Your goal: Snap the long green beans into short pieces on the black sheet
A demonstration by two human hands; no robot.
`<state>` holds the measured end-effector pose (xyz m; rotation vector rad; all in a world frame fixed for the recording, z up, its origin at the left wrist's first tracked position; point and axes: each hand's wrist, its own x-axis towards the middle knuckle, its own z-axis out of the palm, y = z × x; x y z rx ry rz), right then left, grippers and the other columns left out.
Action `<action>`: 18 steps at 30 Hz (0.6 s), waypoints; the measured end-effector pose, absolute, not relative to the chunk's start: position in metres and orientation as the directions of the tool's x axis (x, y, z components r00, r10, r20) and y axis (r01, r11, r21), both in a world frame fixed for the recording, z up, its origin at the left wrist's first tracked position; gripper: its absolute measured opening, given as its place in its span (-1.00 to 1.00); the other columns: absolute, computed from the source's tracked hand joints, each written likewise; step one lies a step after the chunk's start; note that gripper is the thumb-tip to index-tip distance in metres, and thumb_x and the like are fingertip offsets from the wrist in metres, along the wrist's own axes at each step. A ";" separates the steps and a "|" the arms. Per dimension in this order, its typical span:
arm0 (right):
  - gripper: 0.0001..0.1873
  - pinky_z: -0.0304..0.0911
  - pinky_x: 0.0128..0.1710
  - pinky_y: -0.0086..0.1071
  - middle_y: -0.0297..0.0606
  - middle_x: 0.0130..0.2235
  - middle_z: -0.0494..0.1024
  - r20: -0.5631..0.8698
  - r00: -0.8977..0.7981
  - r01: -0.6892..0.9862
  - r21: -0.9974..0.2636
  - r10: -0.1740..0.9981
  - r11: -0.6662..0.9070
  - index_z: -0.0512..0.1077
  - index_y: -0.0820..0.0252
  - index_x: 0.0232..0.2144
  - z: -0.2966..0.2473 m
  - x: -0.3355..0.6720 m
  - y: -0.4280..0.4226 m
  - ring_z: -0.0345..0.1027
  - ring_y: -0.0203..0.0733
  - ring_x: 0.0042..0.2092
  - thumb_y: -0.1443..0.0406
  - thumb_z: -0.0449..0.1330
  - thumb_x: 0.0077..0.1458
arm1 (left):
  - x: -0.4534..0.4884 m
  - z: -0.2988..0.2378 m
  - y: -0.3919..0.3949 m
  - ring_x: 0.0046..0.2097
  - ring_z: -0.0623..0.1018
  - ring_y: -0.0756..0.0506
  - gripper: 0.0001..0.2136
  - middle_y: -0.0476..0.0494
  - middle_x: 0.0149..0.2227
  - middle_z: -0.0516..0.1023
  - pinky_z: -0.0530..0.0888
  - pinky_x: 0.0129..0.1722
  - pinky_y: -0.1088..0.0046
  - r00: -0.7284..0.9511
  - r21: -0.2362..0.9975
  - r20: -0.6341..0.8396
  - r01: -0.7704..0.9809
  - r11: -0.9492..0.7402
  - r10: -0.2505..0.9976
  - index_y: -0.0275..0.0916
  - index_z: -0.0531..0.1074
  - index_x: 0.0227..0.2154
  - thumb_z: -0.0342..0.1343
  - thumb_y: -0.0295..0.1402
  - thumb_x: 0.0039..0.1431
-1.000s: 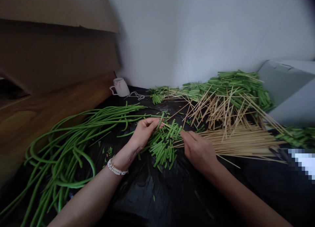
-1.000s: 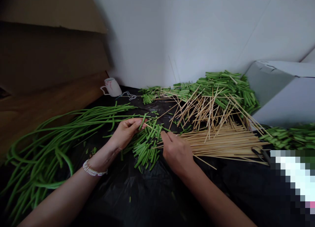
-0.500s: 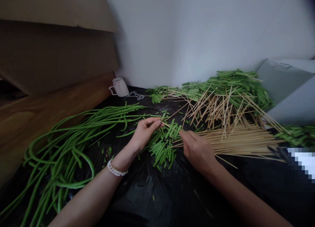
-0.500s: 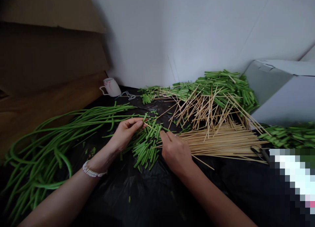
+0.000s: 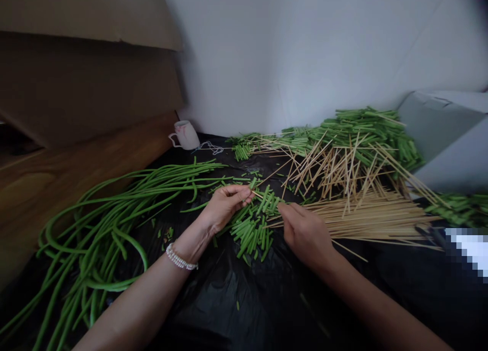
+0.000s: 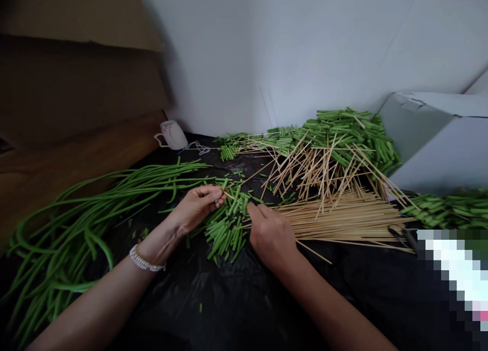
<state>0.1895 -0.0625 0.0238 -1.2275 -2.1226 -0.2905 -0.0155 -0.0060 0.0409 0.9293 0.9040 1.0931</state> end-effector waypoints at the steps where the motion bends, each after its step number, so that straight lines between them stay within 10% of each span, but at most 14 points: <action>1: -0.72 0.19 -0.38 -0.40 -0.22 -0.39 0.53 0.614 -0.319 0.807 -0.224 0.722 0.547 0.48 0.27 -0.22 0.025 0.189 -0.062 0.36 -0.24 -0.39 0.45 -0.03 0.18 | -0.016 0.041 -0.006 -0.40 0.49 0.08 -0.77 -0.09 -0.41 0.59 0.42 -0.33 0.58 0.221 0.927 -0.136 -0.316 0.203 0.966 -0.33 0.59 -0.43 0.43 -0.33 -0.17; 6: -0.78 0.24 -0.33 -0.42 -0.26 -0.38 0.57 0.626 -0.269 0.676 -0.419 0.732 0.606 0.46 0.22 -0.36 0.027 0.188 -0.058 0.42 -0.24 -0.35 0.41 0.02 0.20 | -0.018 0.043 -0.006 -0.38 0.48 0.09 -0.80 -0.10 -0.40 0.57 0.43 -0.34 0.61 0.294 0.883 -0.163 -0.383 0.272 0.942 -0.33 0.59 -0.41 0.41 -0.38 -0.13; 18: -0.71 0.26 -0.33 -0.35 -0.16 -0.40 0.51 0.657 -0.314 0.778 -0.236 0.685 0.582 0.48 0.35 -0.18 0.022 0.188 -0.060 0.40 -0.16 -0.36 0.44 -0.04 0.21 | -0.014 0.043 -0.006 -0.45 0.42 0.12 -0.77 -0.04 -0.49 0.50 0.38 -0.41 0.64 0.234 0.875 -0.179 -0.406 0.263 0.956 -0.38 0.56 -0.47 0.44 -0.39 -0.19</action>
